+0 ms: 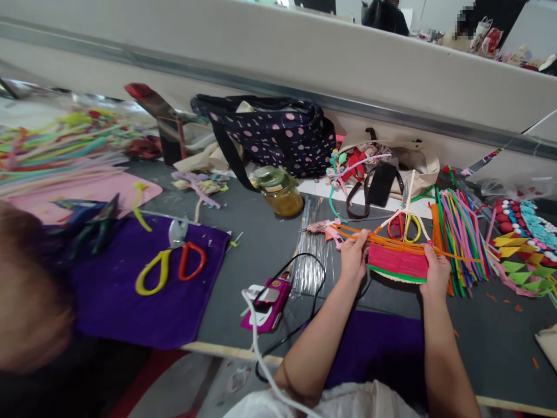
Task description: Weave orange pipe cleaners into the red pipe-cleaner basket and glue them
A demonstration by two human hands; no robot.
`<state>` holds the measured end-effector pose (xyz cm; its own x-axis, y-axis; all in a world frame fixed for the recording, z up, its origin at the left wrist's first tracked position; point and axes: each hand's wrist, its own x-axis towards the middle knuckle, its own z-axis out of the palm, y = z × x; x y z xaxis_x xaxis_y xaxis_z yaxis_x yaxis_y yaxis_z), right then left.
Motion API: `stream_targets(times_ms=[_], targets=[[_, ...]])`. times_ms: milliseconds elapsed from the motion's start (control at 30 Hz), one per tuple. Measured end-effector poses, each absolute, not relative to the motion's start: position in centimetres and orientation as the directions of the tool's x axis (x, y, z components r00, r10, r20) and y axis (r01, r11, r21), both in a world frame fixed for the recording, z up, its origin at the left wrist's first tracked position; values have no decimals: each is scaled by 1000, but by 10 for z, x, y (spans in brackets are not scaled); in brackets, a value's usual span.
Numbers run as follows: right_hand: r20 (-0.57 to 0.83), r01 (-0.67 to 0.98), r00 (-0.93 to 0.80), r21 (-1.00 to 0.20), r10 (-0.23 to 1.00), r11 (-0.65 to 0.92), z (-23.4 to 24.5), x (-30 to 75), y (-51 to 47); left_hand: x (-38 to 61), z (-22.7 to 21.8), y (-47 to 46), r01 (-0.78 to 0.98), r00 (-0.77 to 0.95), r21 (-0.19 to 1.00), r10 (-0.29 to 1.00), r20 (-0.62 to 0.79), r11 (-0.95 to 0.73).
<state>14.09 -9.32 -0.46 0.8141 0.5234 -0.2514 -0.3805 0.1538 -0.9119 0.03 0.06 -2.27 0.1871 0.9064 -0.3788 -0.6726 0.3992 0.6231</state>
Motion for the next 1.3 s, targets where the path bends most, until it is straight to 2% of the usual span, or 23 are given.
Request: stream_targets(times_ms=[133,367,567,733,1000,1200,1300], targets=[[-238,-365,814,-919,530,150,-6,142,-93,-1,-22,0,-673,189,620,904,-383,403],[-213,-330,824,-934,524,138,-7,140,-92,4,-16,-5,-691,332,554,885,-327,464],[-184,-310,825,-938,534,154,-7,136,-91,9,-12,-15,-567,447,609,828,-338,554],[-142,-271,836,-947,530,174,-10,136,-91,10,-11,-17,-554,405,615,827,-389,561],[-113,-226,848,-961,518,160,-15,138,-91,10,-10,-16,-616,367,589,852,-374,523],[-162,-292,823,-943,544,161,-13,136,-91,10,-13,-15,-667,338,535,851,-402,518],[-156,-292,821,-941,550,170,-12,136,-91,10,-14,-14,-670,335,545,861,-383,503]])
